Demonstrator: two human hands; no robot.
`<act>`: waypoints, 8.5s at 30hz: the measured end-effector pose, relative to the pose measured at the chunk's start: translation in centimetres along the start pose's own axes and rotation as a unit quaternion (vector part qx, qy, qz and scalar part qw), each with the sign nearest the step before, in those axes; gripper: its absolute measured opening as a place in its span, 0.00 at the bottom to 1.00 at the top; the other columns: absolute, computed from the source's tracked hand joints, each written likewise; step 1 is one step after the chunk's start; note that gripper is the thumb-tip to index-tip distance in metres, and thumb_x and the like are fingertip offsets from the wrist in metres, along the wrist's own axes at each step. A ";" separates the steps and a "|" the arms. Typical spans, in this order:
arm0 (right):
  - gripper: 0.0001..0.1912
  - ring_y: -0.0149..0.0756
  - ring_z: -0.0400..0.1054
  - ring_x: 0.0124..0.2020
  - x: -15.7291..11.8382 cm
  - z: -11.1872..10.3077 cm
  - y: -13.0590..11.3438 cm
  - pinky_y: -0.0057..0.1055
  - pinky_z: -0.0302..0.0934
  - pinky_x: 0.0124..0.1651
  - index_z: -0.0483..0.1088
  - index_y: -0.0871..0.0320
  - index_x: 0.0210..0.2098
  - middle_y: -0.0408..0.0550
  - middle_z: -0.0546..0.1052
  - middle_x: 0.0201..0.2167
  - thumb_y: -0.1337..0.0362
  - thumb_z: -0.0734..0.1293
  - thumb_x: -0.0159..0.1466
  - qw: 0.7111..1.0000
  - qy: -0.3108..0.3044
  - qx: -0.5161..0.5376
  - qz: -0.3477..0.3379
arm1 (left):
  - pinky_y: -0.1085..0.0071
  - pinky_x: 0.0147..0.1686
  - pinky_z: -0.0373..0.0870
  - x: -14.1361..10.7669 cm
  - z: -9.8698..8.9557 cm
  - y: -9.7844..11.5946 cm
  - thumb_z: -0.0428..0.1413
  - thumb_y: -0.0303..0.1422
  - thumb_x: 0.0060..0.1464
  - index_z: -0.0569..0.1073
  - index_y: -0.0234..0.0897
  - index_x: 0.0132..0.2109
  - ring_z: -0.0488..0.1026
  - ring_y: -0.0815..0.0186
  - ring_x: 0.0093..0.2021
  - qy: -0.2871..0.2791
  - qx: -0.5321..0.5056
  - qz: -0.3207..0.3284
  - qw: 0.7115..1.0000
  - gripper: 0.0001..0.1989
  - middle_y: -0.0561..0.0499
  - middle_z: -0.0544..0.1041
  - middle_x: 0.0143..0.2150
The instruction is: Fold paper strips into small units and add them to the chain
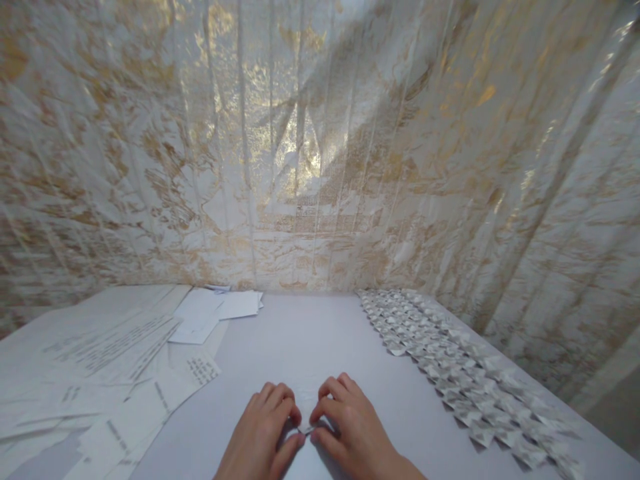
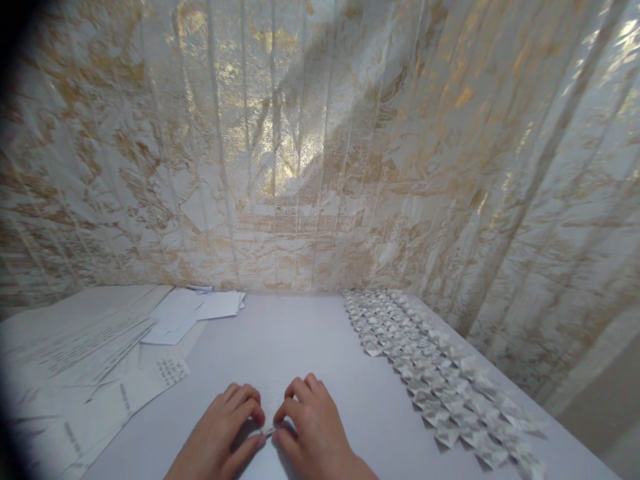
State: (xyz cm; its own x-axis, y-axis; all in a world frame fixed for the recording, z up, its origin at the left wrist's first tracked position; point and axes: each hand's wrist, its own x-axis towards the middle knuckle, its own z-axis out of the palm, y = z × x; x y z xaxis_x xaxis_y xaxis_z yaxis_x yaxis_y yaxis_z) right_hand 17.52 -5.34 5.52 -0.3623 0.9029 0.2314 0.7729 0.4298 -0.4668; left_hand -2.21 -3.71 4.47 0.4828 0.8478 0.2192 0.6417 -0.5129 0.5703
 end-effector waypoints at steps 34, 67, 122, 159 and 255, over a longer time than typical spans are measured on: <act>0.16 0.40 0.64 0.47 1.3 0.0 0.4 0.36 0.53 0.53 0.76 0.55 0.38 0.44 0.74 0.40 0.81 0.67 0.58 0.992 -0.015 0.106 0.071 | 0.59 0.49 0.61 1.9 0.1 0.4 0.52 0.20 0.55 0.74 0.41 0.39 0.67 0.54 0.51 0.008 0.030 -0.044 0.999 0.11 0.48 0.73 0.47; 0.14 0.39 0.73 0.41 1.0 0.0 -0.5 0.28 0.60 0.44 0.76 0.56 0.43 0.47 0.81 0.39 0.76 0.66 0.60 0.997 -0.036 0.018 0.069 | 0.60 0.47 0.64 1.0 0.4 0.8 0.57 0.23 0.55 0.75 0.39 0.38 0.70 0.55 0.47 -0.011 -0.020 -0.036 0.999 0.07 0.49 0.77 0.43; 0.16 0.40 0.67 0.45 0.6 1.0 -0.2 0.34 0.60 0.50 0.77 0.56 0.40 0.46 0.78 0.41 0.81 0.67 0.60 0.996 0.028 0.081 -0.019 | 0.61 0.45 0.67 0.5 -1.1 -0.8 0.56 0.22 0.59 0.74 0.40 0.34 0.72 0.57 0.44 -0.002 0.004 0.047 0.999 0.09 0.51 0.80 0.40; 0.09 0.43 0.66 0.45 1.5 1.7 -1.0 0.40 0.55 0.53 0.72 0.58 0.30 0.46 0.75 0.37 0.77 0.73 0.58 0.991 0.047 0.076 0.097 | 0.56 0.49 0.62 0.8 0.3 -0.4 0.55 0.27 0.57 0.73 0.38 0.33 0.68 0.52 0.49 0.022 0.024 -0.056 0.998 0.04 0.45 0.73 0.46; 0.10 0.41 0.65 0.45 0.3 1.3 -0.2 0.39 0.52 0.50 0.75 0.55 0.38 0.44 0.76 0.40 0.76 0.73 0.60 1.000 0.008 0.007 -0.017 | 0.61 0.44 0.63 -0.1 -0.5 0.4 0.58 0.27 0.51 0.73 0.39 0.37 0.71 0.56 0.42 -0.024 -0.062 -0.066 0.996 0.05 0.51 0.76 0.38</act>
State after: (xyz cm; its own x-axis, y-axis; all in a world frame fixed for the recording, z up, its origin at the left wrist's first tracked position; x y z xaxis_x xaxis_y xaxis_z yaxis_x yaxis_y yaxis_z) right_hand 16.55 -5.12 4.64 -0.3794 0.8876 0.2611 0.7526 0.4602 -0.4709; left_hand -2.30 -3.96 5.10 0.4298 0.8975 0.0991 0.6246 -0.3748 0.6851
